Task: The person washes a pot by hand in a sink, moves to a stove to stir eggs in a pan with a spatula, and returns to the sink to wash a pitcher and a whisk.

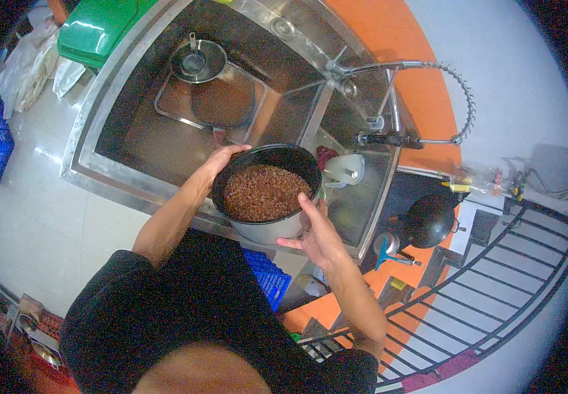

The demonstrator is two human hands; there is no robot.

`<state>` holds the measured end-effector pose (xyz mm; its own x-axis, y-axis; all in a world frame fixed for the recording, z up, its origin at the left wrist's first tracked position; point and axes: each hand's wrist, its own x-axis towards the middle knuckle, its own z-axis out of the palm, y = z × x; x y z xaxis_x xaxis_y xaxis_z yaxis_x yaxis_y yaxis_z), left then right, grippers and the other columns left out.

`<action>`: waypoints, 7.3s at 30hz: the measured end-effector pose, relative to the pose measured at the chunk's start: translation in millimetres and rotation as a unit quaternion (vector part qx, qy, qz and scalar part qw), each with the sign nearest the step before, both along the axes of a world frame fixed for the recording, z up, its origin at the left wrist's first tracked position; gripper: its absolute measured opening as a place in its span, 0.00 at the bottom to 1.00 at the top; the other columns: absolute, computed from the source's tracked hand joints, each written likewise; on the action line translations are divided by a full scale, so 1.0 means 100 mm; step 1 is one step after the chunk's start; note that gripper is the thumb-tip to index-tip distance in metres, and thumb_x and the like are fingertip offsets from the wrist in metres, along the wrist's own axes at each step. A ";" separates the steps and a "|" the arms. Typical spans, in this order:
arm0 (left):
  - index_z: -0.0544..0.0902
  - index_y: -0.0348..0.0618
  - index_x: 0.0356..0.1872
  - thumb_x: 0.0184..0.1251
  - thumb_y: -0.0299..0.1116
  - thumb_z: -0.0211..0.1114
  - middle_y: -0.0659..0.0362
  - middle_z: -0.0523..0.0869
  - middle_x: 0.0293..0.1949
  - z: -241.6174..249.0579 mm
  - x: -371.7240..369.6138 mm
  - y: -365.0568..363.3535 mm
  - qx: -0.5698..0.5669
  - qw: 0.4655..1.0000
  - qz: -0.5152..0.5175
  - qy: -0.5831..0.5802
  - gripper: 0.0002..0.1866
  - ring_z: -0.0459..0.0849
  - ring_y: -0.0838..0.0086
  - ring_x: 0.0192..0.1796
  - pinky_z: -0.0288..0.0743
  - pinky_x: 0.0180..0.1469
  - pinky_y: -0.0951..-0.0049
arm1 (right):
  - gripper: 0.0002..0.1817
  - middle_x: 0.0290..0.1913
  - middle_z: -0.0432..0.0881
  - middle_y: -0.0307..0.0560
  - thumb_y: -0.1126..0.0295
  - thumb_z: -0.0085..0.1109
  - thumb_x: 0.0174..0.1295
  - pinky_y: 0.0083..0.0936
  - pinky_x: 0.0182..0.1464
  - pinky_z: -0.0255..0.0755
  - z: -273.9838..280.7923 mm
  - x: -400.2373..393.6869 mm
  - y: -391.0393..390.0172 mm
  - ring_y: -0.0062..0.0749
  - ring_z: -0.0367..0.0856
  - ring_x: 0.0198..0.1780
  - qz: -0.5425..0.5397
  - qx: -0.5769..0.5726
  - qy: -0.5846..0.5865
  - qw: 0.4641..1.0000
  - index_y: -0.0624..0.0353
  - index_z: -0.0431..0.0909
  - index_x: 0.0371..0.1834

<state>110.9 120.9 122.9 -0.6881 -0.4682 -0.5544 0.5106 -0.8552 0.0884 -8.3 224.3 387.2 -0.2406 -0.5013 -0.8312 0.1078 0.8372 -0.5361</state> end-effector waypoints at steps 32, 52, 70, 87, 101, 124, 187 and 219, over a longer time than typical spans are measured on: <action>0.81 0.37 0.40 0.66 0.34 0.58 0.56 0.85 0.35 -0.12 -0.03 0.00 0.002 1.000 -0.013 0.005 0.11 0.83 0.71 0.34 0.78 0.41 0.71 | 0.45 0.70 0.47 0.57 0.41 0.55 0.58 0.50 0.49 0.77 -0.02 -0.02 0.00 0.59 0.60 0.65 0.009 0.015 -0.005 1.000 0.50 0.42 0.70; 0.81 0.37 0.37 0.65 0.34 0.59 0.55 0.85 0.31 -0.09 -0.01 0.01 0.020 1.000 -0.015 0.010 0.10 0.83 0.71 0.29 0.79 0.34 0.72 | 0.43 0.69 0.50 0.57 0.43 0.56 0.59 0.50 0.49 0.76 -0.04 -0.02 -0.02 0.59 0.62 0.64 0.007 0.019 -0.003 1.000 0.49 0.44 0.69; 0.81 0.41 0.38 0.62 0.37 0.60 0.54 0.86 0.31 0.05 -0.05 0.10 0.016 1.000 -0.009 0.008 0.11 0.85 0.67 0.29 0.81 0.36 0.68 | 0.48 0.72 0.44 0.55 0.43 0.58 0.57 0.50 0.48 0.77 -0.01 -0.16 0.03 0.62 0.59 0.66 0.028 0.016 -0.006 0.999 0.47 0.39 0.71; 0.83 0.39 0.36 0.64 0.40 0.59 0.55 0.87 0.32 0.40 -0.35 0.21 -0.012 0.998 -0.028 -0.057 0.13 0.85 0.69 0.28 0.81 0.35 0.71 | 0.56 0.74 0.41 0.54 0.39 0.56 0.57 0.47 0.51 0.75 0.16 -0.64 0.03 0.56 0.60 0.67 0.095 0.028 -0.010 0.995 0.45 0.24 0.73; 0.83 0.40 0.39 0.64 0.42 0.59 0.57 0.87 0.33 0.36 -0.41 0.23 -0.029 0.999 -0.020 -0.031 0.15 0.84 0.70 0.30 0.79 0.37 0.71 | 0.66 0.75 0.36 0.57 0.34 0.56 0.53 0.44 0.52 0.72 0.26 -0.62 -0.05 0.52 0.57 0.69 0.138 0.054 0.013 0.989 0.54 0.11 0.69; 0.82 0.38 0.39 0.64 0.36 0.57 0.55 0.85 0.35 0.95 -0.15 0.14 -0.034 0.992 0.073 -0.098 0.12 0.84 0.68 0.34 0.78 0.42 0.68 | 0.39 0.69 0.57 0.54 0.56 0.57 0.55 0.59 0.51 0.70 -0.02 -0.92 0.15 0.56 0.64 0.64 0.054 0.056 -0.050 0.996 0.54 0.51 0.67; 0.78 0.38 0.52 0.61 0.22 0.54 0.51 0.82 0.50 1.24 15.90 4.74 0.016 0.357 0.422 -0.834 0.17 0.80 0.55 0.53 0.63 0.66 0.58 | 0.37 0.63 0.58 0.55 0.77 0.49 0.52 0.62 0.46 0.77 -1.96 17.36 1.45 0.61 0.66 0.61 0.652 0.262 -0.382 0.600 0.45 0.46 0.65; 0.66 0.37 0.64 0.71 0.44 0.52 0.49 0.72 0.61 1.87 24.42 7.46 0.103 0.146 0.919 -0.350 0.27 0.75 0.59 0.59 0.70 0.58 0.56 | 0.25 0.55 0.69 0.57 0.71 0.57 0.55 0.48 0.53 0.72 -1.26 28.90 3.70 0.49 0.70 0.57 0.788 -0.164 -0.197 0.560 0.65 0.64 0.57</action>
<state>2552.8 866.6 309.6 0.7552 0.5721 -0.3199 -0.1791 0.6496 0.7389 2881.5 594.1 261.4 0.8852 0.0247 -0.4646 -0.4616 -0.0773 -0.8837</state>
